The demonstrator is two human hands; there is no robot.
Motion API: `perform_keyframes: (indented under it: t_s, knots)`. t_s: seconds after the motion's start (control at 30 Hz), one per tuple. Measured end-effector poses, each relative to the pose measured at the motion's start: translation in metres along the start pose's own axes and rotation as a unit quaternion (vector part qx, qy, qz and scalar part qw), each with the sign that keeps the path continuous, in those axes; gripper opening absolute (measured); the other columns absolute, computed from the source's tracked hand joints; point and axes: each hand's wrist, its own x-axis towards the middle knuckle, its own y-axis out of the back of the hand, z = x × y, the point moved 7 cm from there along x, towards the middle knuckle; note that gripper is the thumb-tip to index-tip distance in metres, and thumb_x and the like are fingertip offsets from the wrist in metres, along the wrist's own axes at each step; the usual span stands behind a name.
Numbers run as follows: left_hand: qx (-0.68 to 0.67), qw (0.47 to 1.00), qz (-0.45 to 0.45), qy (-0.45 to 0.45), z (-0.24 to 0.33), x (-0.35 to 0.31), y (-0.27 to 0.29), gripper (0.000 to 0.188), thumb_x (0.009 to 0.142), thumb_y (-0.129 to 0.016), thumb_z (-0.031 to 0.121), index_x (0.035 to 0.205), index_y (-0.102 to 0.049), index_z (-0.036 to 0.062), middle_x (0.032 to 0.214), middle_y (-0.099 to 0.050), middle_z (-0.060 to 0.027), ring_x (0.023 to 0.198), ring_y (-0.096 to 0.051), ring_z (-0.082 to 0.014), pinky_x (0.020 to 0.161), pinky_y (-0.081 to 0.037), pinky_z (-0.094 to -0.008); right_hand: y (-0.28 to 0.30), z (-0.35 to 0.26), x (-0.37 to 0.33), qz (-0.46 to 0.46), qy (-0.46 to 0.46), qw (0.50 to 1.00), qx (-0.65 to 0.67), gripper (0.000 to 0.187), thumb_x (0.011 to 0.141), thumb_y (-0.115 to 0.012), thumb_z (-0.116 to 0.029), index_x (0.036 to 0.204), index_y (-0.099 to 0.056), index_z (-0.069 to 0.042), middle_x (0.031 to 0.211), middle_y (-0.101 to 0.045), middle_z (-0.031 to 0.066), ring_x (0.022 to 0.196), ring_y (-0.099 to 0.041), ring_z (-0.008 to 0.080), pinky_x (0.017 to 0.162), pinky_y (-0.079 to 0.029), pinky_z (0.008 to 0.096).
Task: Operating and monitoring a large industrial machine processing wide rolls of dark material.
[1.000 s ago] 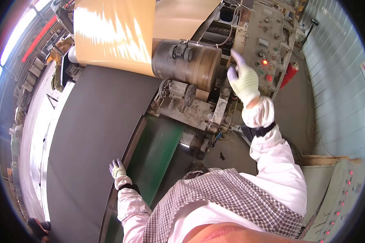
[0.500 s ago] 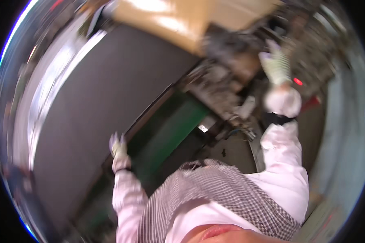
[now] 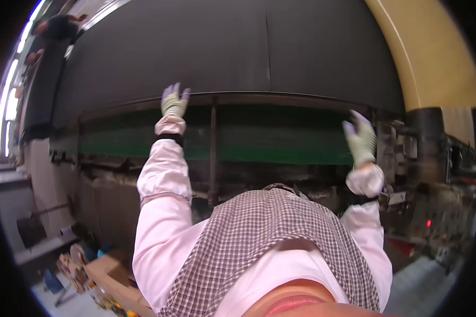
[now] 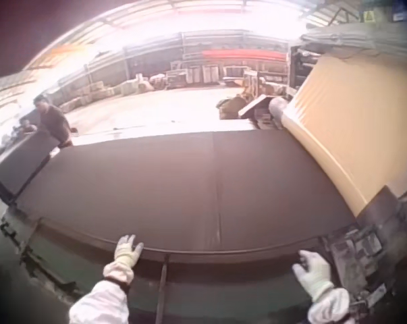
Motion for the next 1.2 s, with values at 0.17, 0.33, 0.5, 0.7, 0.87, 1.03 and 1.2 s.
perform_keyframes:
  t_s: [0.17, 0.33, 0.5, 0.7, 0.87, 1.03, 1.2]
  knots:
    - [-0.083, 0.992, -0.038, -0.082, 0.007, 0.002, -0.006, 0.041, 0.087, -0.053, 0.043, 0.108, -0.063, 0.0101, 0.112, -0.061, -0.0116, 0.102, -0.054, -0.0334, 0.09, -0.041, -0.0433, -0.133, -0.092, 0.05, -0.035, 0.122, 0.989, -0.073, 0.044, 0.077, -0.063, -0.036, 0.115, -0.06, -0.012, 0.111, -0.061, 0.0127, 0.104, -0.057, 0.0322, 0.088, -0.046, 0.0434]
    - [-0.217, 0.952, -0.099, -0.192, 0.056, -0.012, -0.015, 0.036, 0.089, -0.056, 0.033, 0.11, -0.062, 0.0047, 0.114, -0.059, -0.0147, 0.105, -0.054, -0.0327, 0.093, -0.041, -0.0416, -0.205, -0.049, 0.085, -0.149, -0.09, 0.966, -0.193, 0.05, 0.079, -0.056, -0.048, 0.117, -0.056, -0.014, 0.119, -0.053, 0.0137, 0.111, -0.05, 0.0329, 0.093, -0.04, 0.046]
    - [-0.067, 0.99, 0.013, -0.12, -0.02, -0.003, 0.002, 0.039, 0.088, -0.056, 0.035, 0.113, -0.06, 0.0052, 0.116, -0.058, -0.0157, 0.105, -0.053, -0.0343, 0.092, -0.042, -0.0429, -0.187, -0.008, 0.077, -0.026, -0.095, 0.962, -0.256, 0.052, 0.081, -0.054, -0.048, 0.114, -0.057, -0.008, 0.128, -0.048, 0.0172, 0.121, -0.041, 0.0332, 0.102, -0.029, 0.0472]
    - [-0.105, 0.977, -0.069, -0.174, 0.031, -0.025, -0.031, 0.037, 0.085, -0.058, 0.037, 0.107, -0.061, 0.0075, 0.11, -0.058, -0.0137, 0.099, -0.053, -0.0347, 0.087, -0.043, -0.044, -0.127, -0.012, -0.025, 0.074, 0.083, 0.976, -0.186, 0.04, 0.078, -0.06, -0.033, 0.108, -0.058, -0.007, 0.121, -0.051, 0.014, 0.114, -0.046, 0.0308, 0.1, -0.031, 0.0466]
    - [-0.067, 0.977, -0.156, -0.13, 0.113, -0.025, -0.027, 0.04, 0.085, -0.059, 0.04, 0.107, -0.062, 0.0071, 0.109, -0.058, -0.0139, 0.1, -0.052, -0.0357, 0.088, -0.043, -0.0446, -0.095, 0.027, -0.163, -0.051, 0.101, 0.986, -0.119, 0.037, 0.078, -0.06, -0.03, 0.107, -0.058, -0.007, 0.112, -0.055, 0.0117, 0.103, -0.052, 0.0306, 0.091, -0.039, 0.0436]
    - [-0.064, 0.971, -0.171, -0.153, 0.196, -0.021, -0.027, 0.043, 0.083, -0.059, 0.044, 0.108, -0.062, 0.0086, 0.11, -0.057, -0.014, 0.101, -0.052, -0.036, 0.089, -0.043, -0.0455, -0.044, 0.123, -0.273, -0.08, -0.001, 0.979, -0.189, 0.03, 0.076, -0.06, -0.03, 0.099, -0.06, -0.01, 0.103, -0.057, 0.0078, 0.097, -0.054, 0.0283, 0.084, -0.043, 0.0436]
    - [-0.055, 0.967, -0.195, -0.157, 0.276, -0.017, -0.04, 0.047, 0.082, -0.058, 0.049, 0.109, -0.062, 0.0102, 0.112, -0.057, -0.0146, 0.104, -0.051, -0.0366, 0.09, -0.043, -0.0458, -0.018, 0.228, -0.382, -0.26, -0.282, 0.898, -0.218, 0.033, 0.08, -0.056, -0.036, 0.102, -0.061, -0.012, 0.105, -0.059, 0.0105, 0.101, -0.055, 0.029, 0.086, -0.042, 0.0441]
